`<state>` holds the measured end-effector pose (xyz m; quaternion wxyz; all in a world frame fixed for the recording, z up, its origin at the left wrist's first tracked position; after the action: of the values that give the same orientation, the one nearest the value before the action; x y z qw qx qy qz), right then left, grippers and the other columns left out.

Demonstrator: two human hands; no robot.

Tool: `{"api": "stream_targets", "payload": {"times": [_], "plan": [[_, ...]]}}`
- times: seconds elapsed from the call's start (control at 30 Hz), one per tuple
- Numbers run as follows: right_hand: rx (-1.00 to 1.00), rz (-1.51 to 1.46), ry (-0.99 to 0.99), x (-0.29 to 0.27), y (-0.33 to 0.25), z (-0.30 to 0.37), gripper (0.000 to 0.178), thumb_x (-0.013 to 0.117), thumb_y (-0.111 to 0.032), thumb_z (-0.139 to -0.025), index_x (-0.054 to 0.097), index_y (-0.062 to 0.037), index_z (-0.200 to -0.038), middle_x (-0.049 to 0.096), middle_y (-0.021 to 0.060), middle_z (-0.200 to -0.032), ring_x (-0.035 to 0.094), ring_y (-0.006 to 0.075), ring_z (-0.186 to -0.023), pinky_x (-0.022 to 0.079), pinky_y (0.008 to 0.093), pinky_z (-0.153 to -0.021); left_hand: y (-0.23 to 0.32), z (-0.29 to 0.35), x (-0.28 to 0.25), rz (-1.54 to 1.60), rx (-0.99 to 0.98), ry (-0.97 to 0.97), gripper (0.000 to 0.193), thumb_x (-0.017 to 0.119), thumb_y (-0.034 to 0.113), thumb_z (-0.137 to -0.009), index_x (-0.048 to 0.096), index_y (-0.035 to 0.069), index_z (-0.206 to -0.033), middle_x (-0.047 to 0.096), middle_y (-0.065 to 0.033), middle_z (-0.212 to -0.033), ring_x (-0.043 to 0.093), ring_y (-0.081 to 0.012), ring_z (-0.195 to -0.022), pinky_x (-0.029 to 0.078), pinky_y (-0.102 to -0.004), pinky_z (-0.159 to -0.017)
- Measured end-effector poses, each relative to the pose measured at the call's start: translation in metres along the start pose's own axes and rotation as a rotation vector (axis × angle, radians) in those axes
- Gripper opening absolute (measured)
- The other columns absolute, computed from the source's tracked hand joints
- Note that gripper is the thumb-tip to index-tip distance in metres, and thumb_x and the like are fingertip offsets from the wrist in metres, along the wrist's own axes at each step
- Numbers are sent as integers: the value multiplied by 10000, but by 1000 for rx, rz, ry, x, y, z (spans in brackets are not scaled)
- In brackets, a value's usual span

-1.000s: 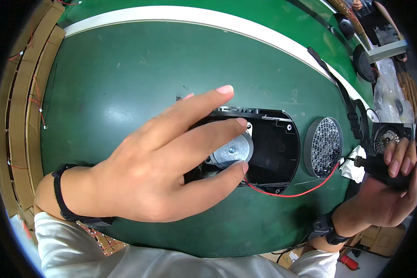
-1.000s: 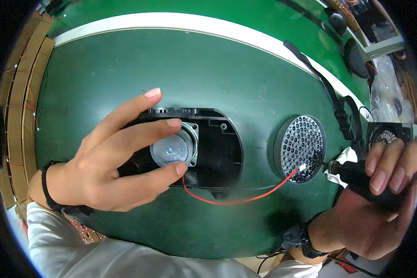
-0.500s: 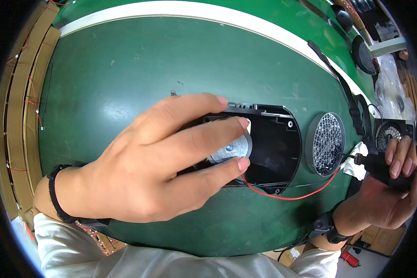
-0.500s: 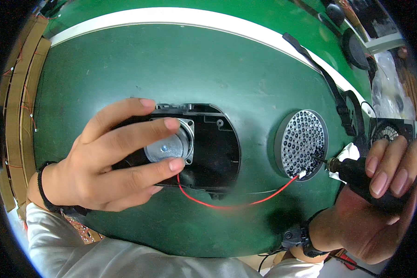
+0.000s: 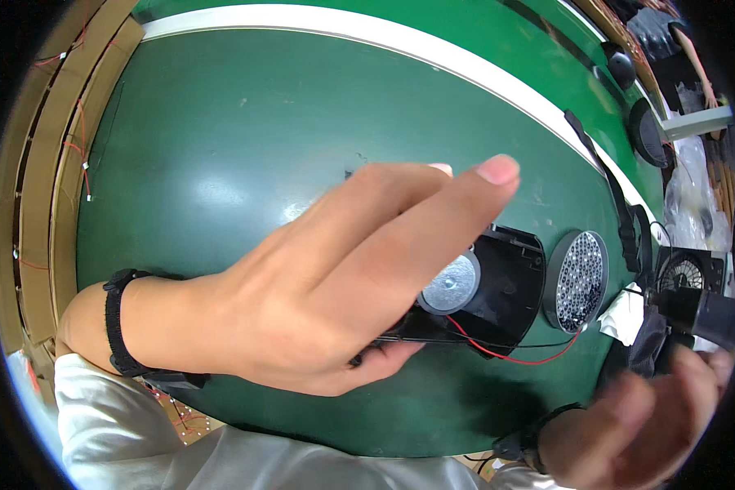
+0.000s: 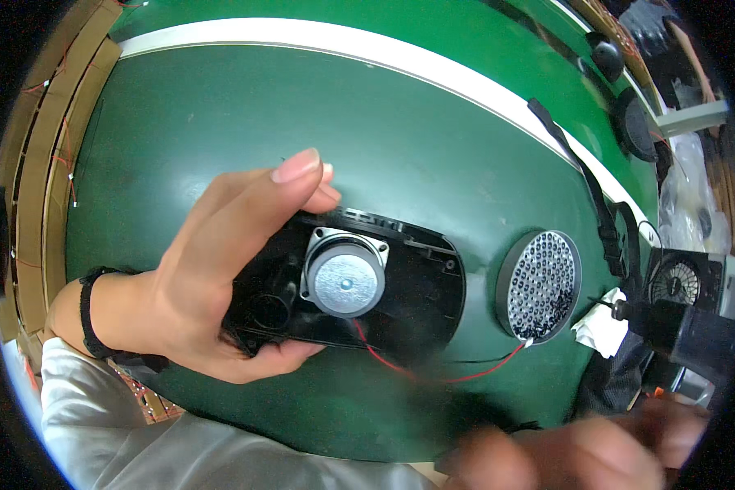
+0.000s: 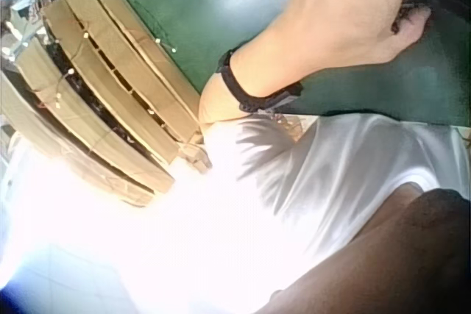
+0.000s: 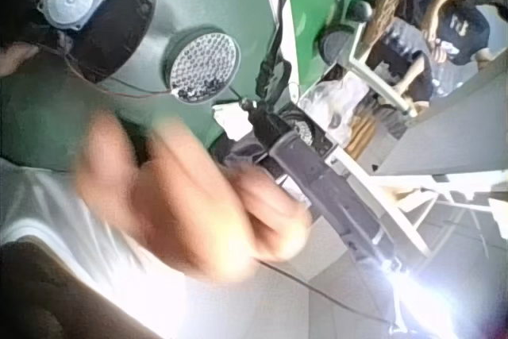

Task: Assembling and screwing components into a plastic electronic housing on an assembly line.

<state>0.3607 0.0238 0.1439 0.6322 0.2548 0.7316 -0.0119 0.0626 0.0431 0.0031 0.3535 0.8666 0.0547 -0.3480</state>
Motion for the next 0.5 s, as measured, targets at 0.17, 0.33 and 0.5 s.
{"api": "stream_targets", "payload": {"times": [0.17, 0.33, 0.5], "plan": [[749, -369, 51, 88, -72, -84, 487, 888, -193, -569, 695, -12, -978, 537, 94, -783, 474, 251, -735, 384, 365, -649, -3, 9, 5, 137, -16, 50, 1064, 836, 73, -649, 273, -143, -1526, 431, -288, -1489, 591, -408, -1170, 483, -464, -999], [853, -427, -87, 82, -65, -86, 442, 910, -269, -576, 714, -21, -885, 434, 52, -673, 423, 232, -673, 307, 372, -598, -14, 6, 22, 115, 134, 133, 1040, 819, 102, -668, 281, -135, -1527, 367, -275, -1565, 599, -433, -1164, 514, -489, -939], [866, -415, -83, 92, -58, -87, 433, 910, -307, -552, 723, -19, -815, 373, 41, -589, 395, 222, -587, 301, 380, -588, -12, 7, 20, 16, 175, 140, 971, 812, 104, -681, 347, -128, -1501, 411, -279, -1519, 602, -440, -1119, 533, -481, -904]]}}
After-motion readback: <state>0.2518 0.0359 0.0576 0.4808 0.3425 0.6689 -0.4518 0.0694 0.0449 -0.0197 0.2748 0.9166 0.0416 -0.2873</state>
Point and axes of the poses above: each hand's wrist, its own z-axis away from the middle knuckle, its own x-axis out of the palm, y = z × x, the point moved 2 cm from there along -z, towards the middle knuckle
